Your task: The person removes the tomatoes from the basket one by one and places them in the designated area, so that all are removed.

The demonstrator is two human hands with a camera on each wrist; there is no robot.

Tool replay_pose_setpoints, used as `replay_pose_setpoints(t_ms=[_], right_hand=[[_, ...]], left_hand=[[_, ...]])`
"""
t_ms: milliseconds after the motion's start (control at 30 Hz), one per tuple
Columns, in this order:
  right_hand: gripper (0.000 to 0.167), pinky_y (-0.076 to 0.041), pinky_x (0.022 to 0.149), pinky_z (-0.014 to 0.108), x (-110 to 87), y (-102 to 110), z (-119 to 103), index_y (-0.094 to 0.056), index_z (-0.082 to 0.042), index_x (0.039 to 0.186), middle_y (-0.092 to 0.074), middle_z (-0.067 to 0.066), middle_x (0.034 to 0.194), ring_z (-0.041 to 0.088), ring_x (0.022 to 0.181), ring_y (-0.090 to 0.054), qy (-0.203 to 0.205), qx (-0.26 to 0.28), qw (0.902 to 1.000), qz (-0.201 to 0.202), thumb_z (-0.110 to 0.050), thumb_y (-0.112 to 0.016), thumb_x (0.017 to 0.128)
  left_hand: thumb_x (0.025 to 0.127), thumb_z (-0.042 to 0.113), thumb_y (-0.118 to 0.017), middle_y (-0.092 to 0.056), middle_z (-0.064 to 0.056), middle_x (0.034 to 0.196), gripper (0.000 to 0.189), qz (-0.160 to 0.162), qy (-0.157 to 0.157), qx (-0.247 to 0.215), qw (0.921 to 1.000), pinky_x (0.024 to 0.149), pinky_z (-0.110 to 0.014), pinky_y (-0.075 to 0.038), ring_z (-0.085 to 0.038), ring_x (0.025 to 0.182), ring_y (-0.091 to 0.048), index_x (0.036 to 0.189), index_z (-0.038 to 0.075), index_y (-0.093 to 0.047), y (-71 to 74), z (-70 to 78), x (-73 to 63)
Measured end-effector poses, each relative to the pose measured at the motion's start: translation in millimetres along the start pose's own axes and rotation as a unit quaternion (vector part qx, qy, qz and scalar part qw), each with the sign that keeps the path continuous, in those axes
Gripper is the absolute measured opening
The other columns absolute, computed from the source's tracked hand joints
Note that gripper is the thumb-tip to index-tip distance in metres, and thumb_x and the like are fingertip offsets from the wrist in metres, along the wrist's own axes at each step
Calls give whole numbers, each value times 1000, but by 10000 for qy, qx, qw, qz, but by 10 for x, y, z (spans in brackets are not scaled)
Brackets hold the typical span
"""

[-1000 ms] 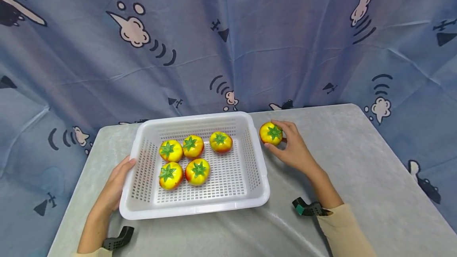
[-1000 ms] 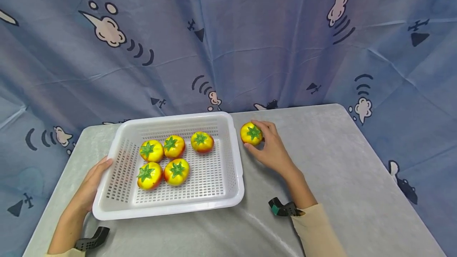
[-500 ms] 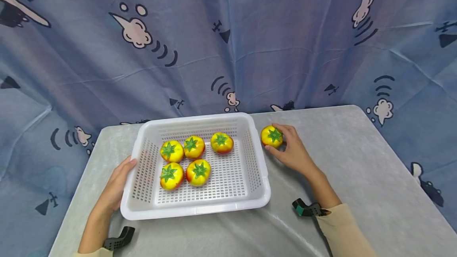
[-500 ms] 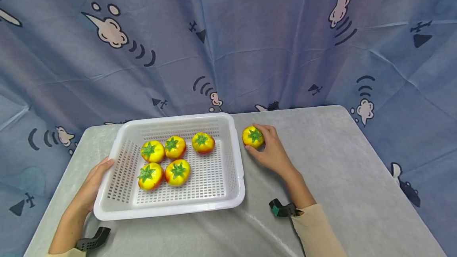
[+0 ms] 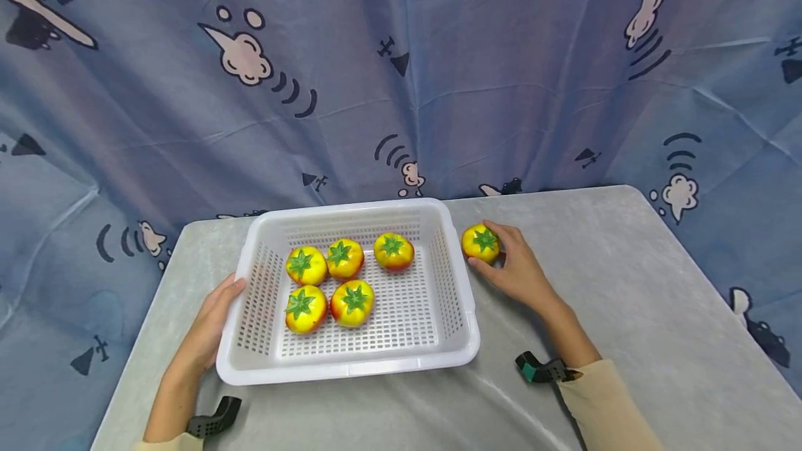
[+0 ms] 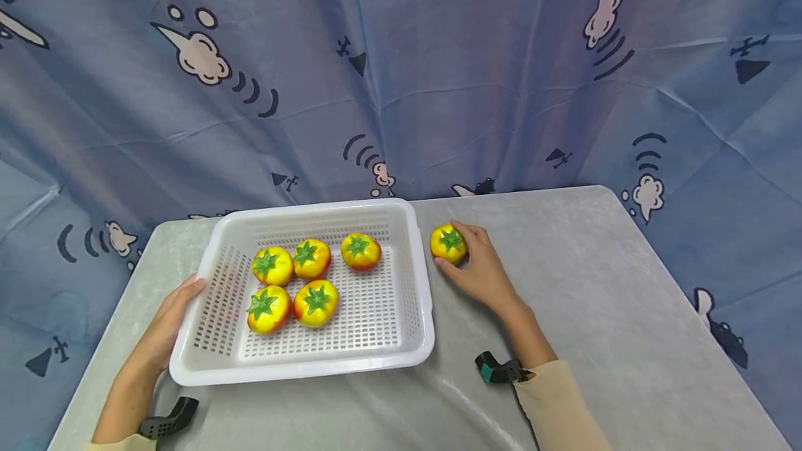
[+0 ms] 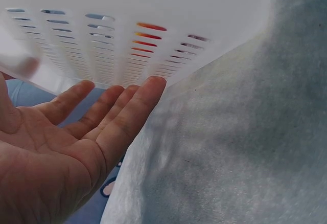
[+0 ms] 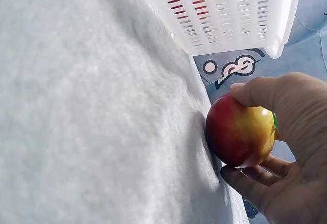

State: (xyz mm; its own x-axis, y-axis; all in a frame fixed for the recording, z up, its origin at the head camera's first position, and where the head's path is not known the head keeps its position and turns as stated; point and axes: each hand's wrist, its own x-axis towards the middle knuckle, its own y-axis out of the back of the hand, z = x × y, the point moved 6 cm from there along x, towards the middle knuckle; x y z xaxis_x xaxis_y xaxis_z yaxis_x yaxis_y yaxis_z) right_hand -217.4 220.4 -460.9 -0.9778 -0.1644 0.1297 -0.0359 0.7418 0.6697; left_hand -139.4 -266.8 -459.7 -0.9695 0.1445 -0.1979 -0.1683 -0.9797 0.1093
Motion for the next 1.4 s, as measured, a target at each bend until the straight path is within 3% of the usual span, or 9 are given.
replay_pose_setpoints(t_ms=[433, 733, 967, 1300, 1400], right_hand=[[78, -52, 108, 64, 14, -14, 7, -39, 1, 159, -42, 32, 155, 49, 135, -51, -171, -92, 9998, 62, -17, -80, 95], [80, -53, 107, 62, 8, -25, 7, -38, 2, 159, -43, 32, 154, 46, 131, -53, -202, -155, 9997, 61, -20, -80, 96], [82, -53, 107, 61, 5, -11, 4, -36, 2, 160, -44, 31, 155, 46, 132, -54, -168, -176, 9996, 107, -23, -81, 96], [82, -53, 104, 58, 5, 2, 4, -37, 1, 160, -43, 31, 155, 44, 129, -54, -70, -258, 9994, 201, -22, -82, 95], [83, -51, 109, 61, 3, 14, -10, -37, 0, 161, -41, 32, 157, 46, 133, -52, -122, -277, 9994, 174, -24, -82, 95]], left_hand=[[116, 47, -26, -33, -38, 163, 67, 34, -3, 101, 9999, 98, -62, -59, -48, 136, -54, 171, 11, -13, 3, -8, 2], [116, 47, -26, -32, -38, 164, 66, 23, 1, 83, 10000, 98, -64, -57, -49, 137, -53, 171, 12, -12, -4, -5, -4], [116, 48, -26, -32, -36, 164, 67, -21, -21, 147, 9999, 97, -63, -58, -42, 134, -57, 171, 14, -11, -2, 0, -8], [116, 46, -25, -31, -37, 164, 66, 0, -21, 62, 10000, 99, -65, -56, -48, 137, -53, 171, 12, -12, -8, -1, 0], [116, 46, -25, -31, -38, 164, 66, 1, -27, 64, 10000, 99, -65, -57, -48, 136, -53, 171, 12, -12, -6, -1, 2]])
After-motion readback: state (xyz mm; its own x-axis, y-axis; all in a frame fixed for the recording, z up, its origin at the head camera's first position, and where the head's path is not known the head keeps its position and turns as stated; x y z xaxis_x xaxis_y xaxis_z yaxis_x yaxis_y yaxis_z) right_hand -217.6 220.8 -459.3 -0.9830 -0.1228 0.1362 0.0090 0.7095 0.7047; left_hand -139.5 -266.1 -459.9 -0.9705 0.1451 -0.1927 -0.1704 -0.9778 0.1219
